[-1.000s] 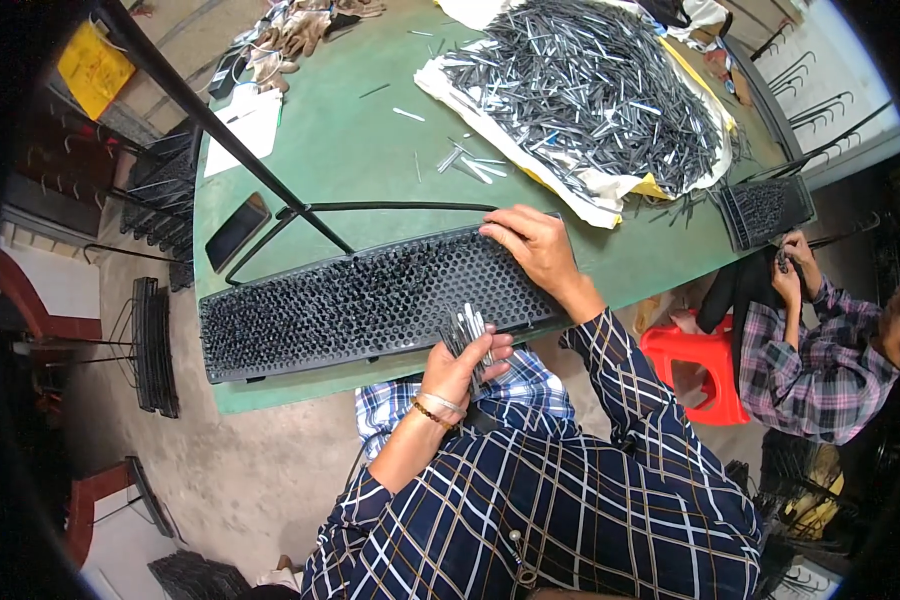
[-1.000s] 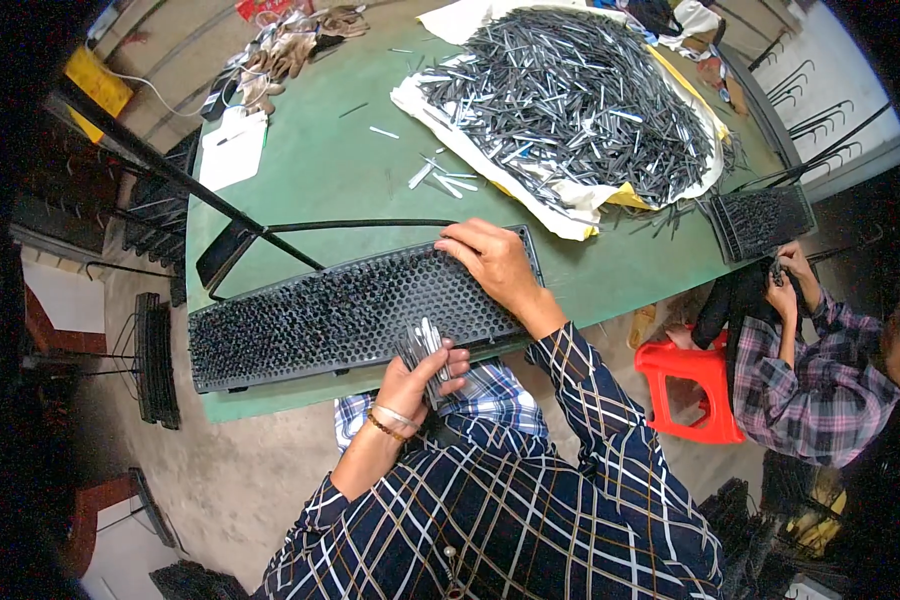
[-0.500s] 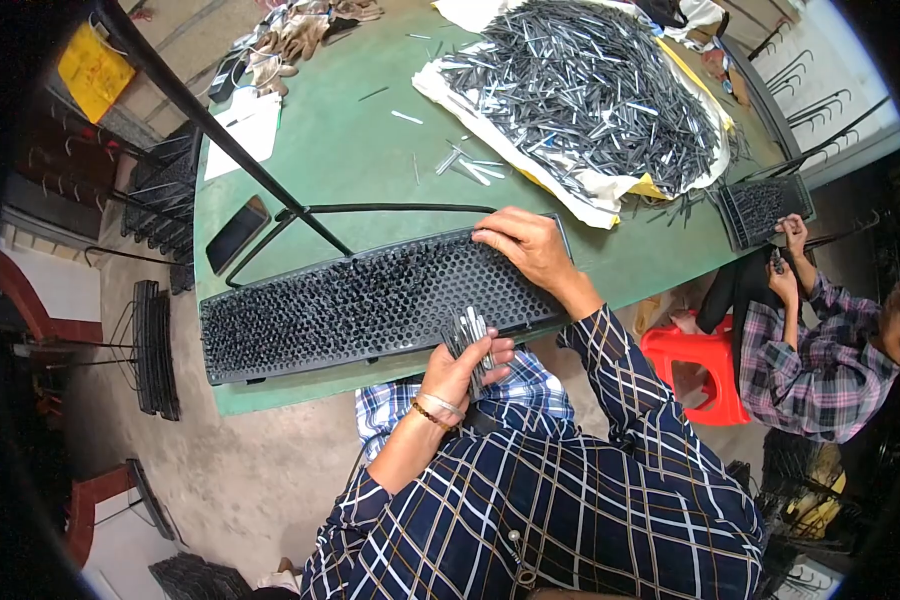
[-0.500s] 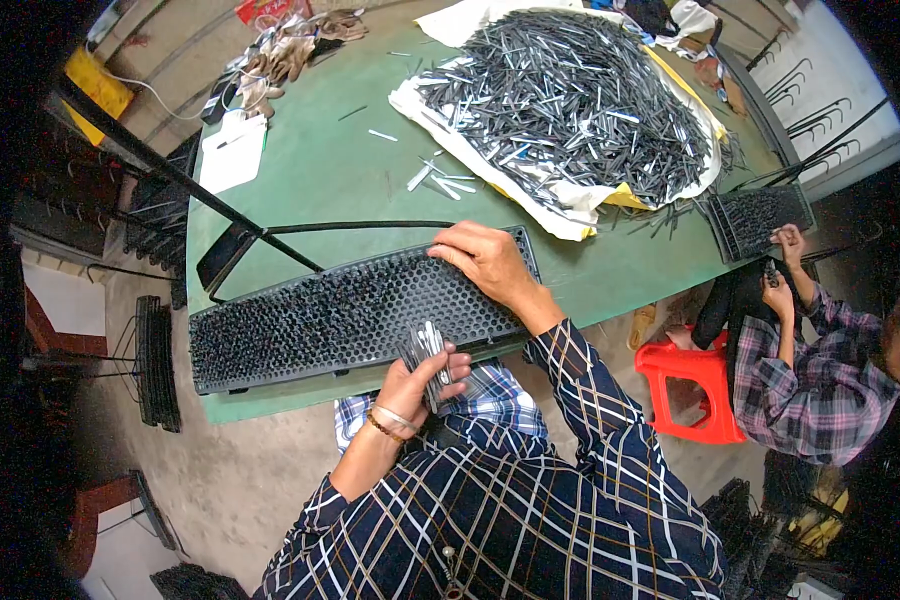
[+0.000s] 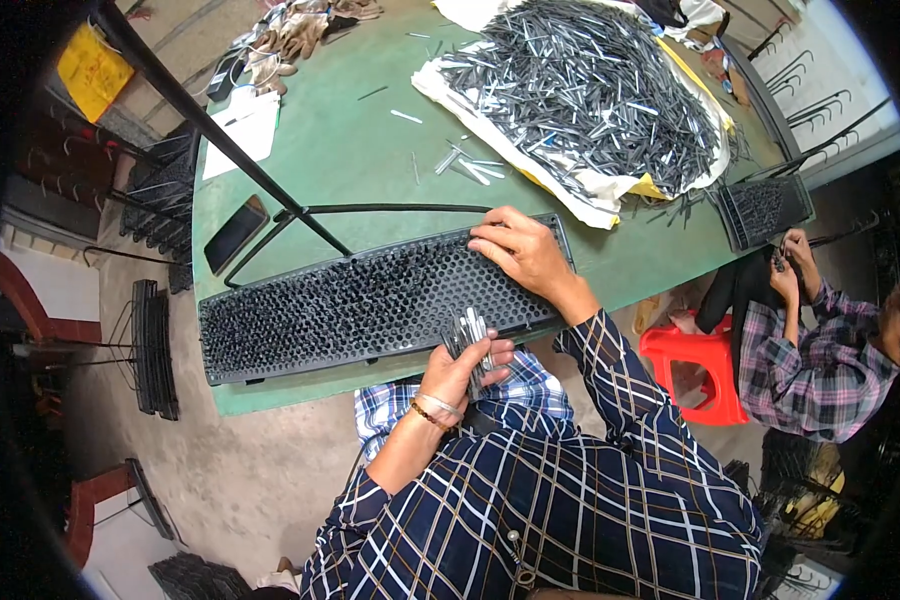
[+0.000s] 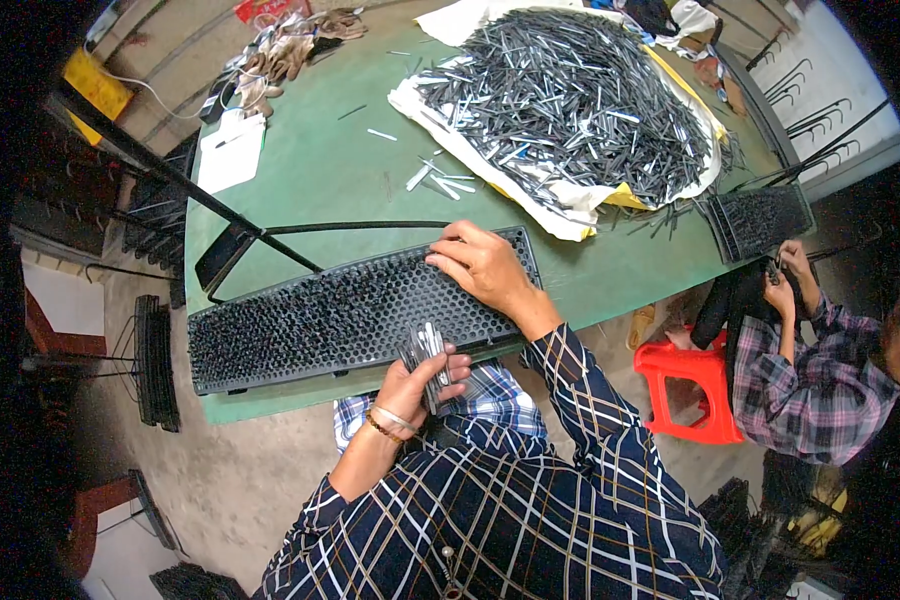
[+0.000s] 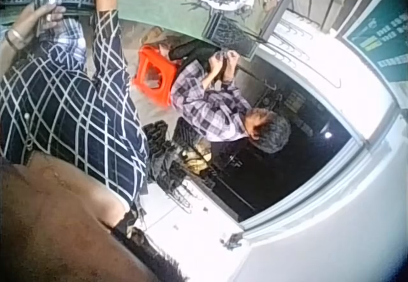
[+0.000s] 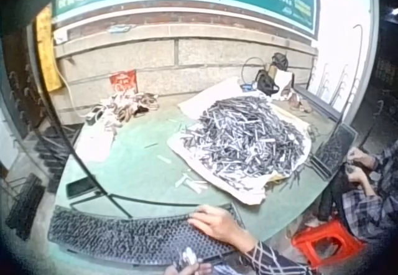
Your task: Picking up small metal pins from a large pile and inserting them individually into holes in a black honeycomb mesh panel.
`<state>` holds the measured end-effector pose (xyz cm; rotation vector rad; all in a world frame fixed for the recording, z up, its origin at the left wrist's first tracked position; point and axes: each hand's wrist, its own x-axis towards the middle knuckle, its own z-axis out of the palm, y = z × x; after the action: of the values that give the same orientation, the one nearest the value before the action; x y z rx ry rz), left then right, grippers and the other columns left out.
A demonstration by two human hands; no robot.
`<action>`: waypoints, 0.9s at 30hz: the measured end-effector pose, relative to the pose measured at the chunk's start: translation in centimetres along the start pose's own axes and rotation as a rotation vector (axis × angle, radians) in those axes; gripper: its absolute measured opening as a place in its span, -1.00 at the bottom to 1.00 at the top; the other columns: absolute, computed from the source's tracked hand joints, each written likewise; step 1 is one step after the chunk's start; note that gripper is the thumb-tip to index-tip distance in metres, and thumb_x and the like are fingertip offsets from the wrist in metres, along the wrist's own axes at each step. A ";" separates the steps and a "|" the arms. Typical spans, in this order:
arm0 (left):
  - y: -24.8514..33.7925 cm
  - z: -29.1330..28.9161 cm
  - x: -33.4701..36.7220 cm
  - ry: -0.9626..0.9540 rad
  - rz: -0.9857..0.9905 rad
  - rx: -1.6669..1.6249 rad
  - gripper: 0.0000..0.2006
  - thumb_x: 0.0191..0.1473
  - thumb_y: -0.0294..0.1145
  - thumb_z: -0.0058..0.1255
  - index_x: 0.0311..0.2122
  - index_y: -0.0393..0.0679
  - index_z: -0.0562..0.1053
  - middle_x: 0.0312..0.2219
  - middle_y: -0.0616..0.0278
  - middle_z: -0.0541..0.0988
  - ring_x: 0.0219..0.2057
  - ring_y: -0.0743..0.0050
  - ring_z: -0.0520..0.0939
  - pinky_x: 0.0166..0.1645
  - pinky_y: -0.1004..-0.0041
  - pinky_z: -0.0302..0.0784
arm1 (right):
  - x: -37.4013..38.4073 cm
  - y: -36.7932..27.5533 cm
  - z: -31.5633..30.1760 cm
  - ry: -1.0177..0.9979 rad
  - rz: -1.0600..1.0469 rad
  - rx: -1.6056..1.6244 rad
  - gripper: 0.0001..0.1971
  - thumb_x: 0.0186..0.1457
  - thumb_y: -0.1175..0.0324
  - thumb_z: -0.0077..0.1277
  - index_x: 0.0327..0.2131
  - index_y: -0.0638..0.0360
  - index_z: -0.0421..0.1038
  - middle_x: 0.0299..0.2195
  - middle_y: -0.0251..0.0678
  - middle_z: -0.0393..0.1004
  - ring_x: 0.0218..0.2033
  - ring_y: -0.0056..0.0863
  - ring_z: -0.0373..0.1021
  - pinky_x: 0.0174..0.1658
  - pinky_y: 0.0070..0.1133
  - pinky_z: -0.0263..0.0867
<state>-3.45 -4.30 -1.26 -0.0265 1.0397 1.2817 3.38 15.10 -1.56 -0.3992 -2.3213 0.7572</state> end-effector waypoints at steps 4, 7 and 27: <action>0.0 0.3 -0.1 -0.028 -0.011 0.006 -0.76 0.10 -0.42 -0.08 -0.14 -0.30 0.35 -0.26 0.00 0.52 -0.26 0.30 0.57 -0.24 0.42 0.58 | -0.2 -0.3 0.1 0.005 0.009 -0.044 -0.84 -0.05 0.38 0.09 -0.35 0.21 0.49 -0.37 -0.25 0.42 -0.40 -0.36 0.41 -0.35 -0.54 0.34; -0.1 0.3 -0.1 -0.056 -0.016 0.017 -0.75 0.11 -0.42 -0.09 -0.12 -0.30 0.33 -0.25 0.00 0.51 -0.24 0.30 0.57 -0.24 0.42 0.58 | -0.2 -0.4 0.3 0.026 -0.008 -0.092 -0.85 -0.04 0.39 0.08 -0.35 0.21 0.48 -0.38 -0.25 0.42 -0.42 -0.34 0.41 -0.37 -0.52 0.34; -0.5 -0.1 -0.1 -0.083 0.022 -0.008 -0.73 0.12 -0.37 -0.08 -0.12 -0.29 0.36 -0.25 0.00 0.52 -0.24 0.29 0.57 -0.22 0.40 0.58 | -1.7 -3.1 -0.8 0.046 0.334 0.207 -0.82 -0.01 0.35 0.07 -0.37 0.26 0.50 -0.44 -0.23 0.44 -0.52 -0.44 0.37 -0.45 -0.59 0.26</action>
<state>-3.13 -4.60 -1.55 0.0317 0.9664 1.2969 4.92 12.17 -0.04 -0.7120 -2.1318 1.1250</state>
